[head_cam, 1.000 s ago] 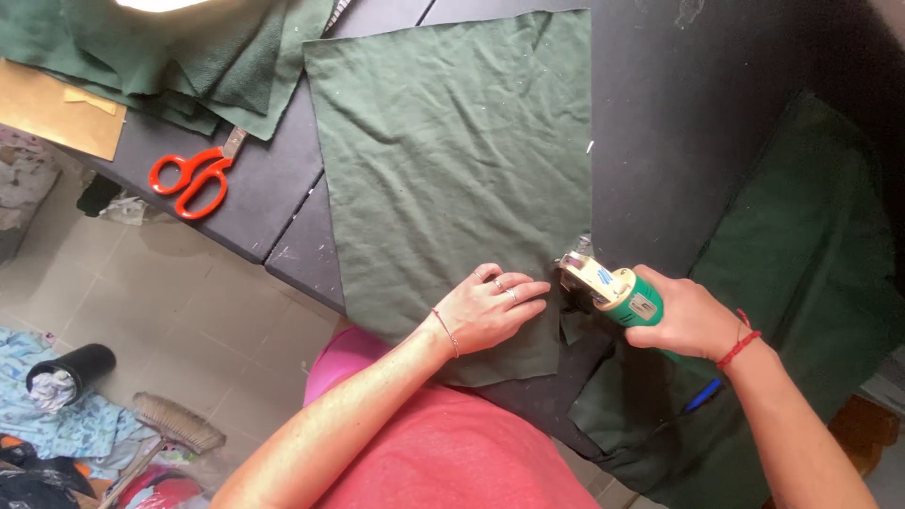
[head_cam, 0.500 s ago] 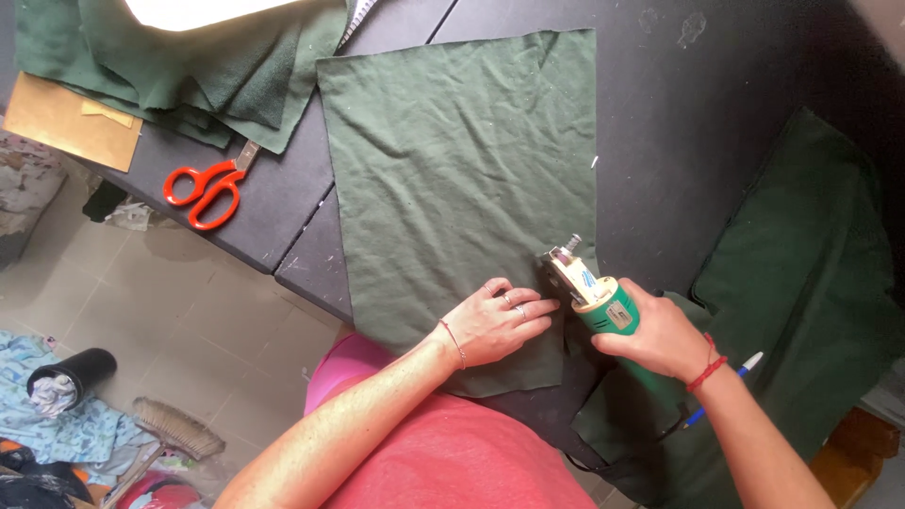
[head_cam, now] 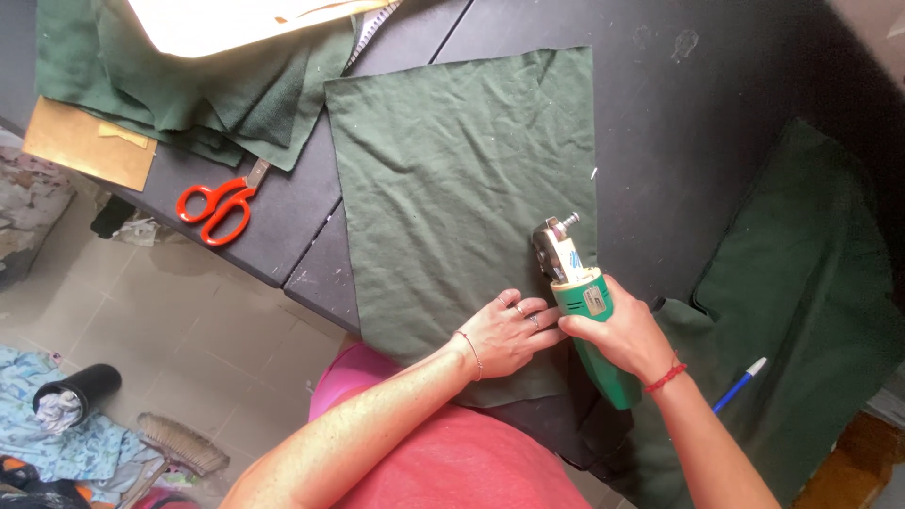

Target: Marking and cutting fabric pieces using a paper pattern and an electric rotary cutter

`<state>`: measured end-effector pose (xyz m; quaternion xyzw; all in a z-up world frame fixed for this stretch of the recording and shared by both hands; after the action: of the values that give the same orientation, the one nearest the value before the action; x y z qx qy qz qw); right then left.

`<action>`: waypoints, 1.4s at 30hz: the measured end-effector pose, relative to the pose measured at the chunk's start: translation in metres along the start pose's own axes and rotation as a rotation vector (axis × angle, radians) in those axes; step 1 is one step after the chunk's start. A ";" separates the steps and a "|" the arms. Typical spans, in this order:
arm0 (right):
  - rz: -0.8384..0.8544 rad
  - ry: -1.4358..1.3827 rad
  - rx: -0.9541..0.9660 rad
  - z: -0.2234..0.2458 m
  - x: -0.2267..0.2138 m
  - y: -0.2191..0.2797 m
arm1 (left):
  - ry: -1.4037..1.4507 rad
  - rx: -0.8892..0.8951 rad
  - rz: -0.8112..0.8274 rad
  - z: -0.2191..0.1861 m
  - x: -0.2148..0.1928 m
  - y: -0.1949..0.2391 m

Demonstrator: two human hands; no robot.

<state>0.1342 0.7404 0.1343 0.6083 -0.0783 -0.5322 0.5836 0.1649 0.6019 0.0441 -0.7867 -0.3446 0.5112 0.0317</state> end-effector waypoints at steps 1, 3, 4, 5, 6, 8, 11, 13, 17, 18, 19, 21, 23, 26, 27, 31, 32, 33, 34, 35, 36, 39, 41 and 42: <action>-0.009 -0.022 0.006 0.001 0.001 -0.002 | 0.011 -0.002 -0.009 0.000 -0.001 0.000; -0.021 -0.046 0.012 0.004 0.002 -0.004 | 0.021 0.000 -0.019 0.001 -0.001 0.000; -0.029 -0.070 0.027 0.005 0.003 -0.006 | 0.022 -0.001 -0.027 0.000 0.001 0.001; -0.036 -0.094 0.042 0.005 0.004 -0.007 | 0.023 -0.001 -0.035 0.000 0.002 0.002; -0.038 -0.095 0.041 0.009 0.004 -0.007 | 0.022 0.001 -0.036 0.000 0.005 0.003; -0.049 -0.118 0.056 0.015 0.005 -0.008 | 0.034 -0.003 -0.042 0.001 0.012 0.006; -0.059 -0.128 0.076 0.027 0.004 -0.006 | 0.044 -0.013 -0.032 0.001 0.012 0.007; -0.071 -0.140 0.073 0.033 0.002 -0.008 | 0.050 -0.005 -0.033 0.000 0.018 0.010; -0.088 -0.159 0.075 0.046 0.001 -0.011 | 0.008 0.009 -0.025 -0.001 0.025 0.012; -0.089 -0.159 0.074 0.048 0.001 -0.011 | 0.007 0.010 -0.026 0.000 0.019 0.007; -0.097 -0.166 0.079 0.050 0.000 -0.011 | 0.047 0.012 -0.043 0.000 0.012 0.003; -0.102 -0.173 0.080 0.056 0.000 -0.012 | 0.083 0.012 -0.059 0.003 0.005 -0.001; -0.100 -0.189 0.079 0.060 -0.001 -0.012 | 0.089 0.023 -0.040 0.002 0.006 -0.002; -0.109 -0.184 0.071 0.059 -0.002 -0.017 | 0.115 0.028 -0.061 0.003 0.005 -0.003; -0.109 -0.184 0.071 0.060 -0.002 -0.018 | 0.115 0.028 -0.062 0.003 0.006 -0.004; -0.115 -0.193 0.070 0.065 -0.004 -0.023 | 0.158 0.025 -0.082 0.002 0.006 -0.005; -0.115 -0.195 0.065 0.067 -0.005 -0.025 | 0.160 0.023 -0.085 0.003 0.006 -0.006; -0.117 -0.196 0.065 0.068 -0.006 -0.026 | 0.161 0.025 -0.085 0.003 0.004 -0.006; -0.117 -0.198 0.064 0.070 -0.007 -0.028 | 0.160 0.021 -0.062 0.003 0.004 -0.007; -0.116 -0.200 0.063 0.071 -0.007 -0.030 | 0.160 0.017 -0.040 0.004 0.003 -0.008; -0.115 -0.200 0.063 0.073 -0.008 -0.032 | 0.159 0.016 -0.039 0.005 -0.001 -0.009; -0.120 -0.175 0.057 0.087 -0.013 -0.030 | 0.123 0.019 -0.008 0.007 -0.019 -0.014; -0.120 -0.209 0.051 0.109 -0.020 -0.016 | 0.064 0.067 0.185 0.010 -0.035 -0.021; -0.122 -0.210 0.049 0.109 -0.020 -0.019 | 0.062 0.068 0.184 0.010 -0.035 -0.020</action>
<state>0.0348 0.6921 0.1575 0.5670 -0.1149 -0.6253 0.5238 0.1376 0.5943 0.0746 -0.8290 -0.2521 0.4987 0.0217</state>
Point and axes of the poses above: each hand's wrist, its own y-axis away from the middle knuckle, its own x-axis out of the palm, z = x × y, the point moved 3 cm from there along -y, towards the middle knuckle
